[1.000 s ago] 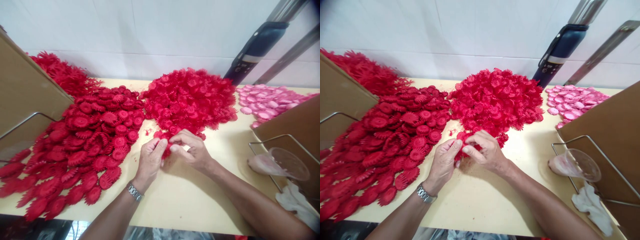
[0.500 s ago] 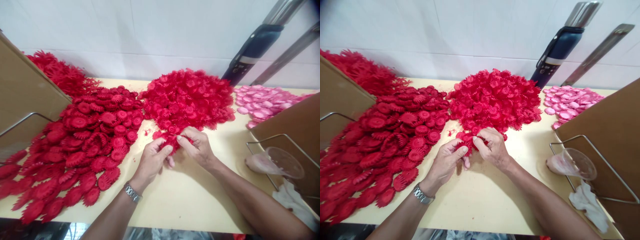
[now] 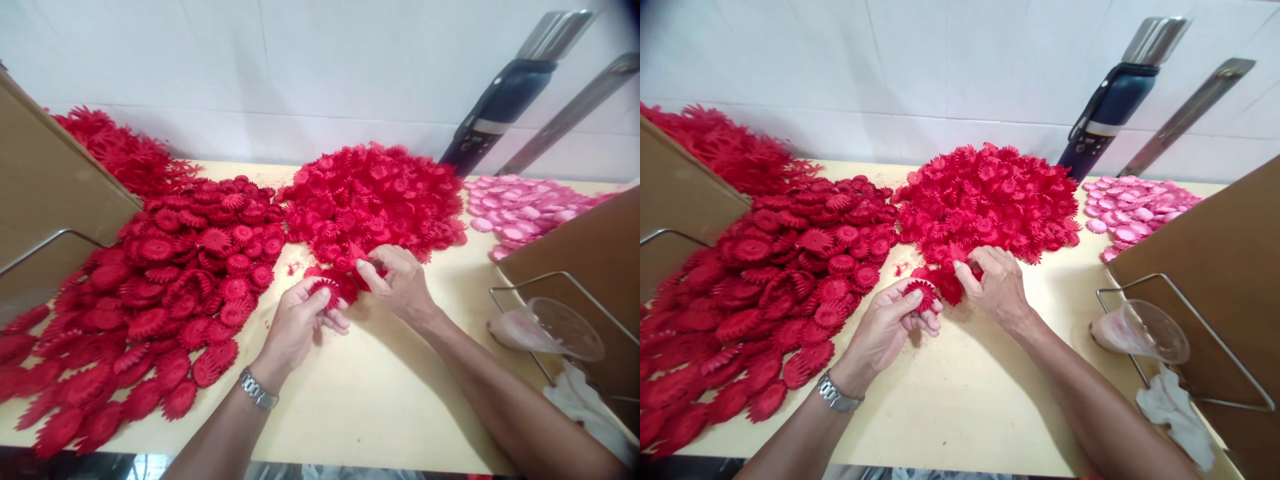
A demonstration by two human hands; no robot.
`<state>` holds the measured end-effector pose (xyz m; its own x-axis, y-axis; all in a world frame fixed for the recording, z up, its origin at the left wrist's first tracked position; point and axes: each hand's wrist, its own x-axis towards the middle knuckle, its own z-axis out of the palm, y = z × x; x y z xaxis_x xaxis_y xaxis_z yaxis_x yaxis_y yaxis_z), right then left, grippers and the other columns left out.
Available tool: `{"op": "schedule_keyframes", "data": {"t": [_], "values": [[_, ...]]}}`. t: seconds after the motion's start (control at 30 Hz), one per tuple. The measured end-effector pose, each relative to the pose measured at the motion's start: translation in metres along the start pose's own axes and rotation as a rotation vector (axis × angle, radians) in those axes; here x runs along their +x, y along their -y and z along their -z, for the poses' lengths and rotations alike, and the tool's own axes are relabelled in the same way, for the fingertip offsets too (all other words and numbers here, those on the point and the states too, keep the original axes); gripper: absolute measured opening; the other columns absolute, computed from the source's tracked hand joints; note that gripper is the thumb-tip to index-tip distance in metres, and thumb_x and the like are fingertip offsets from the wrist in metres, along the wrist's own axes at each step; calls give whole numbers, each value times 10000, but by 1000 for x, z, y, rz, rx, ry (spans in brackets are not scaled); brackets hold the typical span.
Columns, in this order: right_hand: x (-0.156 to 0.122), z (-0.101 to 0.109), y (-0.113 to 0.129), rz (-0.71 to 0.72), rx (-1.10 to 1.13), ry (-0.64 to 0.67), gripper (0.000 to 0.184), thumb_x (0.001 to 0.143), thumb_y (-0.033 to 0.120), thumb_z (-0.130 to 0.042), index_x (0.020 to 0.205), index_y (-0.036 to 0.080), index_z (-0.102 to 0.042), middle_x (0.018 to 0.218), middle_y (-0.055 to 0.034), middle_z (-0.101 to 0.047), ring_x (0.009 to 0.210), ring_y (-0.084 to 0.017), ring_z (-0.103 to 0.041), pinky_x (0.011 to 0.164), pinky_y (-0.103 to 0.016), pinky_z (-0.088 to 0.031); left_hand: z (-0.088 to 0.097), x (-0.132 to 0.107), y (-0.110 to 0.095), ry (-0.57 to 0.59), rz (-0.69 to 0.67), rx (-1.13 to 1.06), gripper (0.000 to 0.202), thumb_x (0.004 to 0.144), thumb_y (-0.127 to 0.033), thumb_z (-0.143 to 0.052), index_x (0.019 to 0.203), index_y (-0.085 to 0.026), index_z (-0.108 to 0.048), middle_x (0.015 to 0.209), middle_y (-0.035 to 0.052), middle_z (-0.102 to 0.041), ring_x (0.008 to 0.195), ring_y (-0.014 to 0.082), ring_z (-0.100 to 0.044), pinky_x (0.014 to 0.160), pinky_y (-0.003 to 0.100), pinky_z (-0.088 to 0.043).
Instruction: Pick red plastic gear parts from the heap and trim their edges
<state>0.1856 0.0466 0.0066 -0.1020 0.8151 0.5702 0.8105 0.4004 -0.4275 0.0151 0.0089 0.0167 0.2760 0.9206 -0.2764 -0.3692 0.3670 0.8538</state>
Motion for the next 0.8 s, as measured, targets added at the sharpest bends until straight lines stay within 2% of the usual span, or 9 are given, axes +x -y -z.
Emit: {"op": "schedule_keyframes", "data": {"t": [0.07,0.2,0.43,0.5,0.67,0.8], "values": [[-1,-1,0,-20,4,4,150,766,259,-554,637,191,-519,600,3,-535,577,-136,-470,581,-279,-364,1,1,0,-34,1,-5,175,706,-274,-620,718,-115,-548,609,20,-625,438,112,-579,439,230,-494],[0,1,3,-26,75,-6,108,787,225,-519,693,188,-556,645,-15,-569,600,-144,-499,589,-286,-393,1,1,1,-89,-14,32,206,701,-288,-615,629,-119,-522,498,6,-596,333,101,-524,340,195,-418],[-3,2,16,69,208,30,167,802,160,-479,654,174,-556,613,-35,-560,604,-149,-497,592,-297,-406,4,1,4,-102,-4,83,260,694,-363,-631,633,-145,-502,408,-50,-514,252,34,-368,271,137,-232],[-5,3,22,93,293,72,166,813,168,-479,665,173,-554,606,-31,-546,596,-144,-486,581,-294,-403,5,1,5,-133,-14,107,284,673,-384,-653,623,-152,-496,393,-69,-470,263,20,-319,271,135,-187],[-10,2,32,144,512,198,142,819,253,-535,705,174,-566,643,-25,-556,620,-135,-492,584,-283,-411,3,2,5,-187,-68,126,381,626,-447,-683,551,-153,-453,443,-82,-383,339,16,-323,300,145,-164],[-11,1,36,57,623,313,116,798,266,-575,731,171,-563,662,-7,-551,622,-113,-501,570,-247,-416,2,1,7,-176,-101,190,422,642,-499,-658,533,-152,-443,440,-80,-359,354,20,-298,319,155,-177]]}}
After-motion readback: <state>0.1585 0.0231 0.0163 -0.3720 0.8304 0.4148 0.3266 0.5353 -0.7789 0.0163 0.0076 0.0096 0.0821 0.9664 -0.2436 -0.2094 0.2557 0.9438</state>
